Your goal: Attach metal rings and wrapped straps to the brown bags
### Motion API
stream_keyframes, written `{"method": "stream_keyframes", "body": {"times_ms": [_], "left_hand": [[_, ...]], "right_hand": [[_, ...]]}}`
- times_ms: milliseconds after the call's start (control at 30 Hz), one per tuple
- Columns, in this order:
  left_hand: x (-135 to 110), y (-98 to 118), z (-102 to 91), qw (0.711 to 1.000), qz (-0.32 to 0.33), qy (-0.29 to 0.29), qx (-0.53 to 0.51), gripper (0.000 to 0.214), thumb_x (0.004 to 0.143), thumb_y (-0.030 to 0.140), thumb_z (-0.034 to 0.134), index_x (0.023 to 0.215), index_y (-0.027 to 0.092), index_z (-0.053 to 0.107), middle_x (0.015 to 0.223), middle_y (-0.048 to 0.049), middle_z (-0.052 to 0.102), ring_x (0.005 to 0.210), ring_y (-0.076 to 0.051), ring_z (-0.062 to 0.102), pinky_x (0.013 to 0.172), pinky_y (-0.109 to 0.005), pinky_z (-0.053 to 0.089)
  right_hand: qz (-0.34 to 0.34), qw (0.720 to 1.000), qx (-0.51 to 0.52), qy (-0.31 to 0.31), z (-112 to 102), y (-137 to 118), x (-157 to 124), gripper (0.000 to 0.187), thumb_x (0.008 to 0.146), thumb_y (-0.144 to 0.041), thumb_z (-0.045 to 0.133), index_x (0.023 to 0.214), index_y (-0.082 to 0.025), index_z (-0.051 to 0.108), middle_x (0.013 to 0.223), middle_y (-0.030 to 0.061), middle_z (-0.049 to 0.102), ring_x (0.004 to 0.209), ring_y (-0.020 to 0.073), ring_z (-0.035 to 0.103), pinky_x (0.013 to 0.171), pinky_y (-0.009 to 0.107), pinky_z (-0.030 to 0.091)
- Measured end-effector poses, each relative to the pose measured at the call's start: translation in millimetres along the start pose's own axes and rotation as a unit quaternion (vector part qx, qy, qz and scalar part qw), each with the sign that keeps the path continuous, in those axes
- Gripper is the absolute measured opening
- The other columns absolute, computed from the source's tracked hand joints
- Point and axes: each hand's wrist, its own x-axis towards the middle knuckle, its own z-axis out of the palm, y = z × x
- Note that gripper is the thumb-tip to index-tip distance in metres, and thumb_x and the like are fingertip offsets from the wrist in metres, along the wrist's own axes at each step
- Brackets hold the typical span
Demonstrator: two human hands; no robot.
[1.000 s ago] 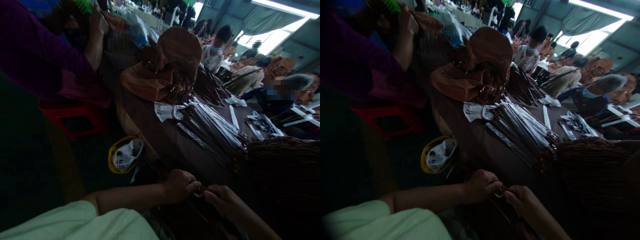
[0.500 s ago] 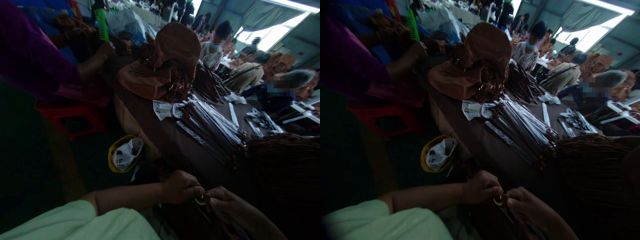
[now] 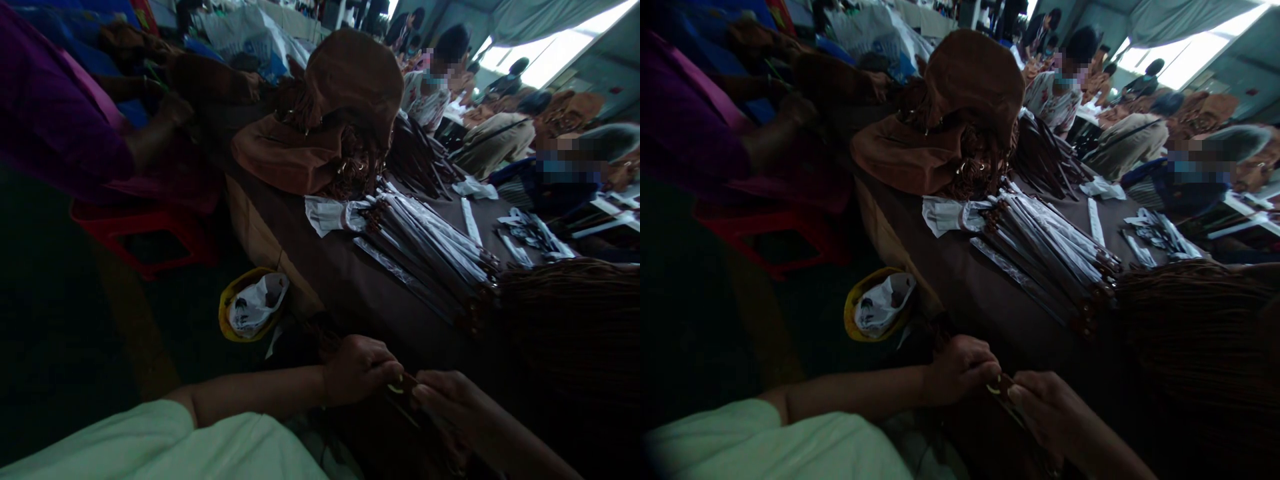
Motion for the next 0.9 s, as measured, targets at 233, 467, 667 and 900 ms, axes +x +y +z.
{"method": "stream_keyframes", "body": {"times_ms": [233, 467, 667, 900], "left_hand": [[2.0, 12.2, -5.7, 0.996, -0.064, -0.008, -0.066, 0.04, 0.093, 0.042, 0.047, 0.081, 0.011, 0.069, 0.076, -0.0047, 0.066, 0.07, -0.011, 0.06, 0.064, -0.019, 0.043], [5.6, 10.6, 1.6, 0.971, -0.077, 0.008, 0.227, 0.028, 0.091, 0.032, 0.05, 0.081, 0.015, 0.071, 0.079, -0.0053, 0.068, 0.073, -0.015, 0.062, 0.067, -0.025, 0.042], [0.3, 5.4, -0.5, 1.0, 0.005, 0.015, 0.013, 0.037, 0.094, 0.037, 0.045, 0.086, 0.013, 0.071, 0.077, -0.0051, 0.065, 0.072, -0.012, 0.059, 0.068, -0.021, 0.041], [4.6, 13.7, -4.6, 0.947, -0.146, -0.015, -0.286, 0.047, 0.082, 0.054, 0.057, 0.074, 0.008, 0.064, 0.068, -0.0032, 0.06, 0.061, -0.011, 0.054, 0.059, -0.021, 0.042]], "right_hand": [[-0.041, 0.975, 0.203, -0.075, -0.4, 19.0, 14.1, 0.051, 0.075, -0.068, 0.057, 0.067, -0.018, 0.051, 0.048, -0.0077, 0.038, 0.038, 0.0045, 0.026, 0.038, 0.019, 0.018], [0.03, 0.932, -0.285, 0.224, 32.3, 0.3, 4.2, 0.035, 0.09, -0.038, 0.037, 0.074, -0.018, 0.061, 0.06, 0.0071, 0.06, 0.048, 0.0153, 0.052, 0.047, 0.026, 0.025], [-0.02, 0.994, -0.055, 0.096, 20.3, 8.0, -5.7, 0.049, 0.086, -0.063, 0.041, 0.073, -0.019, 0.057, 0.06, 0.0015, 0.054, 0.048, 0.0119, 0.047, 0.045, 0.023, 0.03], [-0.078, 0.954, 0.277, -0.083, 10.2, 24.2, 14.5, 0.053, 0.075, -0.07, 0.056, 0.065, -0.019, 0.047, 0.045, -0.0086, 0.032, 0.038, 0.004, 0.02, 0.039, 0.019, 0.017]]}}
